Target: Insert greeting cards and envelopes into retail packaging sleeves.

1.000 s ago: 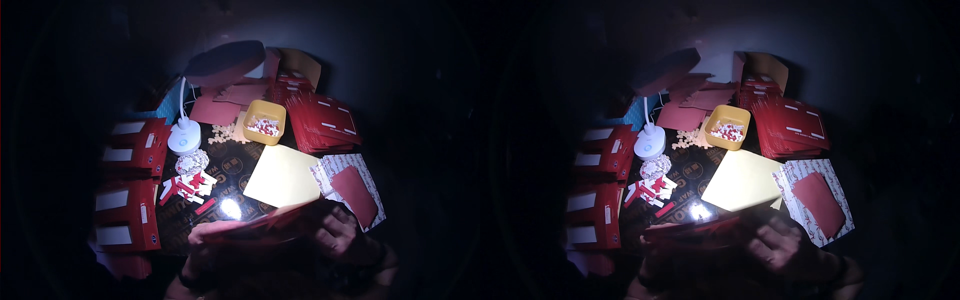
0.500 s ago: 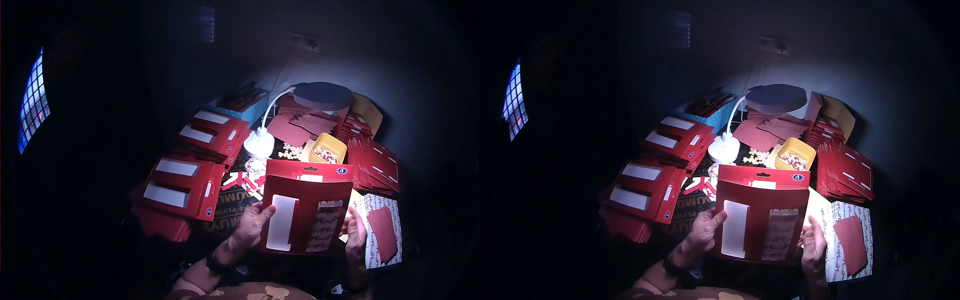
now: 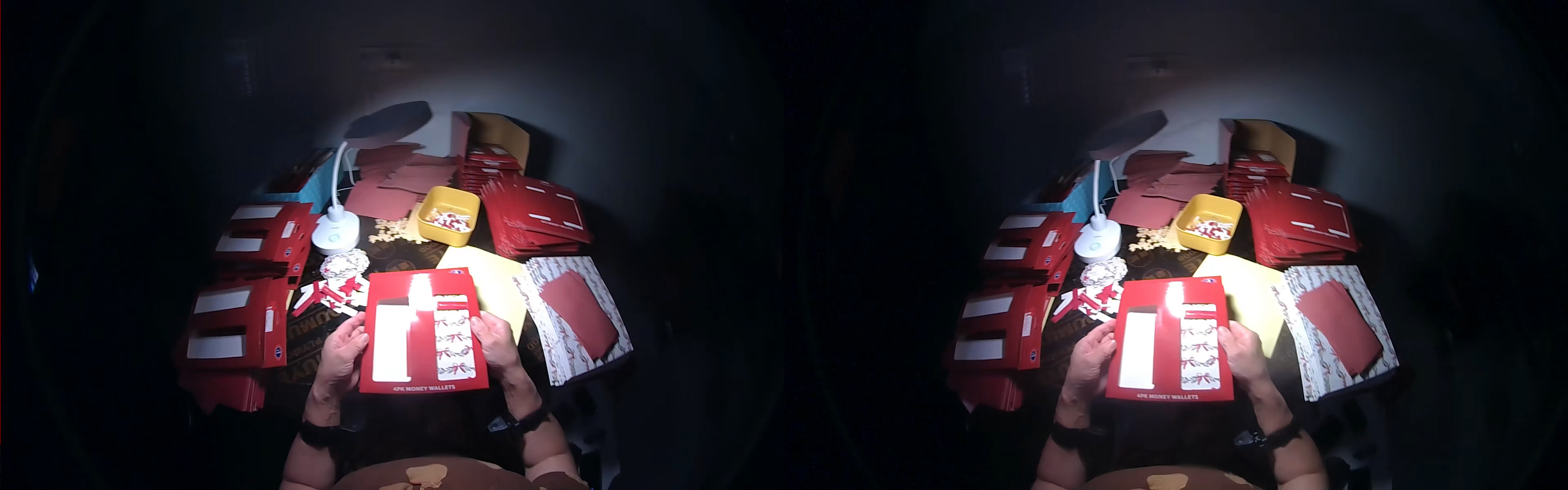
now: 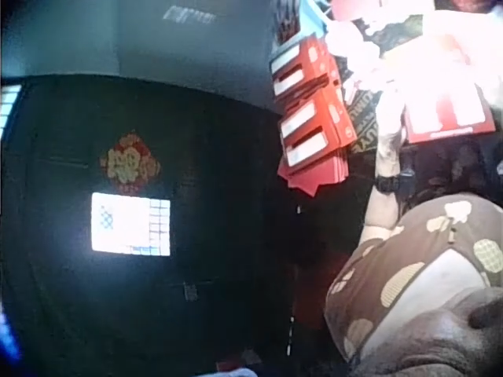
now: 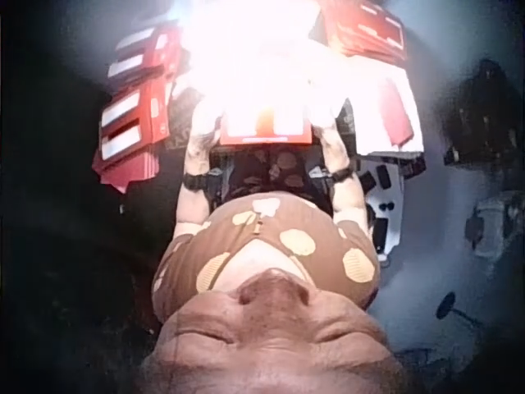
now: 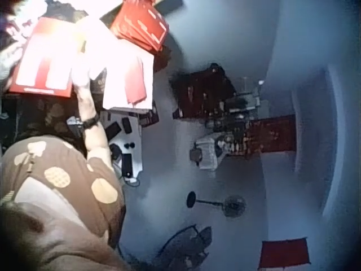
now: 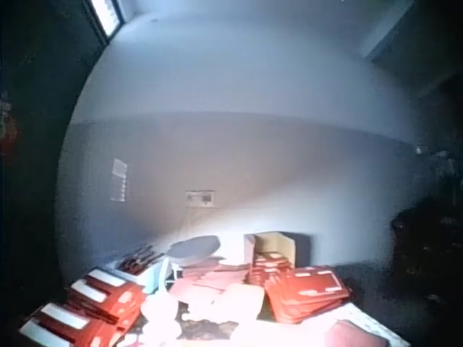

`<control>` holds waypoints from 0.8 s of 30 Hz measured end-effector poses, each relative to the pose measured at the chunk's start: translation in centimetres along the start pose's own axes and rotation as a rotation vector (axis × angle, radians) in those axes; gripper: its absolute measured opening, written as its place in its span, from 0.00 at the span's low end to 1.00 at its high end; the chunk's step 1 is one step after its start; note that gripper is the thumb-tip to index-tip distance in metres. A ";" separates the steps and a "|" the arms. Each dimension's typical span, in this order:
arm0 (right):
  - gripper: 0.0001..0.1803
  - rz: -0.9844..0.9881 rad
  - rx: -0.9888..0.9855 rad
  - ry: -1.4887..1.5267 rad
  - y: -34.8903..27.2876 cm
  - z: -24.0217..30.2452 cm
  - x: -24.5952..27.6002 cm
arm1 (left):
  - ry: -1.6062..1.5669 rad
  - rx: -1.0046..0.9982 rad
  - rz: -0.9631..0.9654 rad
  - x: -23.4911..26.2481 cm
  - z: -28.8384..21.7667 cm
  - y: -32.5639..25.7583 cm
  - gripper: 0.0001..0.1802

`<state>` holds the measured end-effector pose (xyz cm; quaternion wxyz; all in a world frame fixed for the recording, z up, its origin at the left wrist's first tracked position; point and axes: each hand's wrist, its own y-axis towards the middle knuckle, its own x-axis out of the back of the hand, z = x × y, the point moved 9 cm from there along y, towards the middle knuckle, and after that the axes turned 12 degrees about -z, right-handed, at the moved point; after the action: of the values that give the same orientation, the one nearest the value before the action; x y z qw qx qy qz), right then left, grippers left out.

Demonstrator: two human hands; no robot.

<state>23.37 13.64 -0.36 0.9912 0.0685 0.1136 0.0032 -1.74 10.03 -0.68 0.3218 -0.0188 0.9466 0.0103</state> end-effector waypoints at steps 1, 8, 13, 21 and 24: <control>0.13 0.012 0.006 0.016 0.1 0.0 0.0 | 0.039 -0.023 0.009 -0.7 -0.4 -0.3 0.26; 0.14 -0.024 -0.011 0.040 -0.5 -0.6 0.8 | 0.087 -0.074 -0.008 -1.3 -0.8 -0.6 0.27; 0.14 -0.016 -0.010 0.063 -1.1 0.2 -0.3 | 0.076 -0.088 -0.024 -0.5 -0.9 -0.8 0.28; 0.15 0.003 0.007 0.074 -1.4 0.7 -0.4 | 0.058 -0.105 0.019 -0.8 -0.9 -0.8 0.28; 0.14 -0.010 0.069 0.019 -1.4 0.6 -0.1 | 0.061 -0.094 -0.015 -0.9 -0.9 -0.8 0.28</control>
<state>23.37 12.15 0.09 0.9871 0.1021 0.1232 -0.0052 -1.56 9.27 0.53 0.2915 -0.0414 0.9543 0.0516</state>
